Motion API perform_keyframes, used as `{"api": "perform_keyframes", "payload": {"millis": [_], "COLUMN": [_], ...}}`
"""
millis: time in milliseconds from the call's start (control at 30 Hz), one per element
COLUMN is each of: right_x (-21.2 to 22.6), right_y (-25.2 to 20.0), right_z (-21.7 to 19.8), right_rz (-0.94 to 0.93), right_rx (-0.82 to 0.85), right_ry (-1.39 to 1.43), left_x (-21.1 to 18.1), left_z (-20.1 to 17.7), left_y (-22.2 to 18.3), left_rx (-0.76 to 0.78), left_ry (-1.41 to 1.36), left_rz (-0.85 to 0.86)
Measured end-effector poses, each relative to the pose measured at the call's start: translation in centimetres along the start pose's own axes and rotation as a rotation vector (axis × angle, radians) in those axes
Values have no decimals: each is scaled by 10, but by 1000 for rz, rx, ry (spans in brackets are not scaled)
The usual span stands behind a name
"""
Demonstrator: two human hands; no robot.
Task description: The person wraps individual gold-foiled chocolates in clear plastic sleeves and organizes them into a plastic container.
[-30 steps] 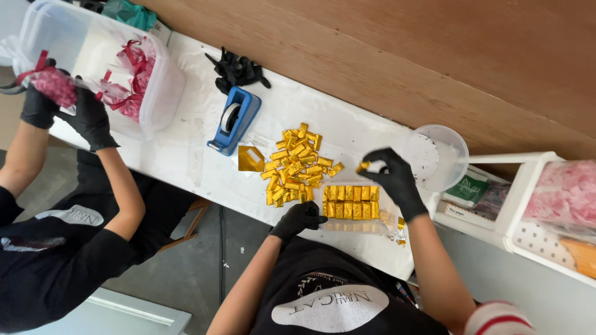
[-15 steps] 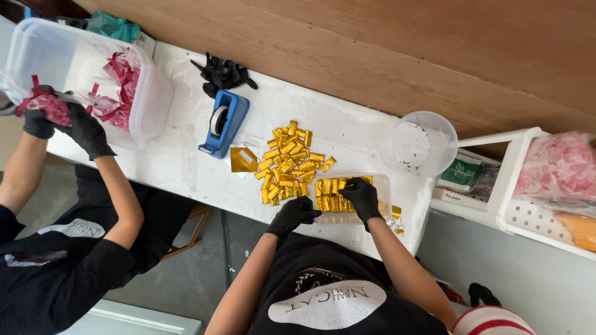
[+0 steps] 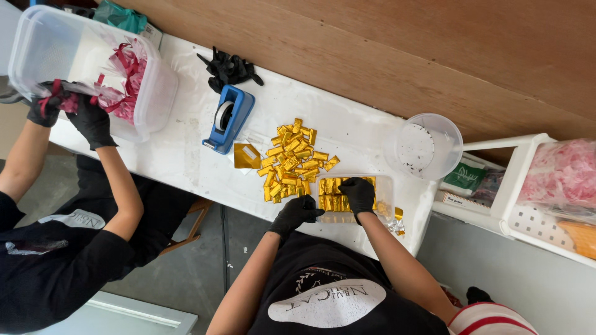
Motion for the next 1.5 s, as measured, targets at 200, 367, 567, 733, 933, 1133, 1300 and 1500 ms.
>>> {"api": "perform_keyframes", "payload": {"millis": [200,367,567,733,933,1133,1300,1500], "right_x": [12,85,191,152,110,113,122,165], "right_y": [-7,-33,21,94,122,115,112,61], "right_z": [-17,-124,-165,9,99,82,50,-92], "right_rz": [13,-61,-416,-653,-844,-757,-711,-476], "right_rx": [-9,186,195,414,453,466,422,232], "right_ry": [-56,-103,-72,-193,-522,-537,-491,3], "left_x": [-9,-15,2,-11,-21,-16,-23,-18], "left_z": [-2,-3,0,2,1,1,0,-2], "left_y": [-8,-14,2,-10,-18,-15,-18,-15], "left_rx": [-1,1,30,4,3,3,-10,10], "left_ry": [21,73,104,102,147,160,158,177], "left_rz": [-14,-12,9,-2,-10,9,13,7]}}
Point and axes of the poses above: each hand's wrist, its own y-axis towards the middle knuckle, its own z-axis out of the palm, x = y × z, the point moved 5 cm from there along y, towards the middle knuckle, and after that the axes turned 14 degrees about -x, right-handed, at the moved point
